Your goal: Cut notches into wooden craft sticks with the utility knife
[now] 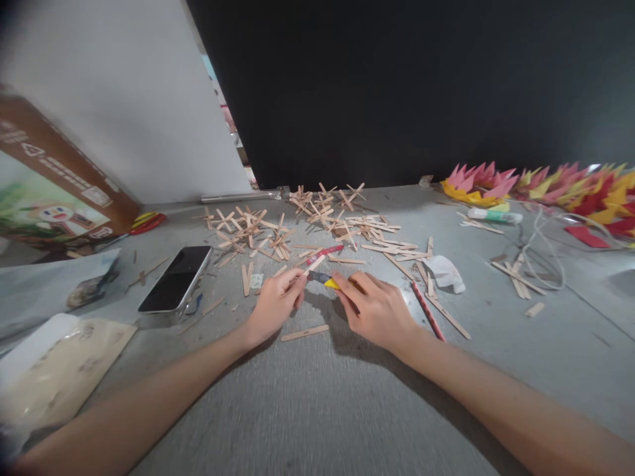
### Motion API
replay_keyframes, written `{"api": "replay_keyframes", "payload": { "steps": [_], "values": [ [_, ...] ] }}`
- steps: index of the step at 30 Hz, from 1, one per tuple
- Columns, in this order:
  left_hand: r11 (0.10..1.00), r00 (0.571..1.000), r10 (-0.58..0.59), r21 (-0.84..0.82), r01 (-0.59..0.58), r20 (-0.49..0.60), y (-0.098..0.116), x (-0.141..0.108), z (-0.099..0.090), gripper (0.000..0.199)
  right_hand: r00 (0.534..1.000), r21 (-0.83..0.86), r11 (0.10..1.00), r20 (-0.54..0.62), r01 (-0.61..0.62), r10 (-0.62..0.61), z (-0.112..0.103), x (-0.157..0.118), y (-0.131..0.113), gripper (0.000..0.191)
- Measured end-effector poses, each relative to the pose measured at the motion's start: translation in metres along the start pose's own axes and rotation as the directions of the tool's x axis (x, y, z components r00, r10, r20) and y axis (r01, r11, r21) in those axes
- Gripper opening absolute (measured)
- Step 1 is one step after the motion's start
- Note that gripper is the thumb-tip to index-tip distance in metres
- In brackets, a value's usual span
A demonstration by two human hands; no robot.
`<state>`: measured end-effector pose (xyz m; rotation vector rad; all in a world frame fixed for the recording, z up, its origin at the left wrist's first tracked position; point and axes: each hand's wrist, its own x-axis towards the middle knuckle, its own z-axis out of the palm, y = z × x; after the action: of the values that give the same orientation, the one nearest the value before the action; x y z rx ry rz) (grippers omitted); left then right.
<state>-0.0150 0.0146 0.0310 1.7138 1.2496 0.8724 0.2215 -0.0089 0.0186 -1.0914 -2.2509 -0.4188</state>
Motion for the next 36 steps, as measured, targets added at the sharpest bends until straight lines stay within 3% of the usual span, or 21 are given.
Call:
{"api": "replay_keyframes", "payload": {
  "steps": [4, 12, 26, 36],
  "values": [
    [0.995, 0.998, -0.06, -0.082, 0.061, 0.005, -0.001, 0.0, 0.001, 0.028, 1.0, -0.015, 1.0, 0.014, 0.017, -0.017, 0.0, -0.002, -0.001, 0.036],
    [0.993, 0.998, -0.059, -0.105, 0.06, 0.009, -0.005, 0.001, 0.002, 0.03, 1.0, -0.004, 1.0, 0.026, -0.013, 0.013, 0.0, -0.003, -0.006, 0.034],
    [0.906, 0.99, -0.076, -0.406, 0.118, 0.119, -0.014, 0.006, -0.001, 0.03, 0.999, -0.003, 1.0, 0.038, -0.026, 0.026, 0.004, -0.006, -0.012, 0.039],
    [0.929, 0.991, -0.091, -0.351, 0.121, 0.102, -0.01, 0.004, 0.0, 0.032, 0.998, -0.015, 0.998, 0.02, -0.055, 0.055, 0.007, -0.007, -0.008, 0.043]
  ]
}}
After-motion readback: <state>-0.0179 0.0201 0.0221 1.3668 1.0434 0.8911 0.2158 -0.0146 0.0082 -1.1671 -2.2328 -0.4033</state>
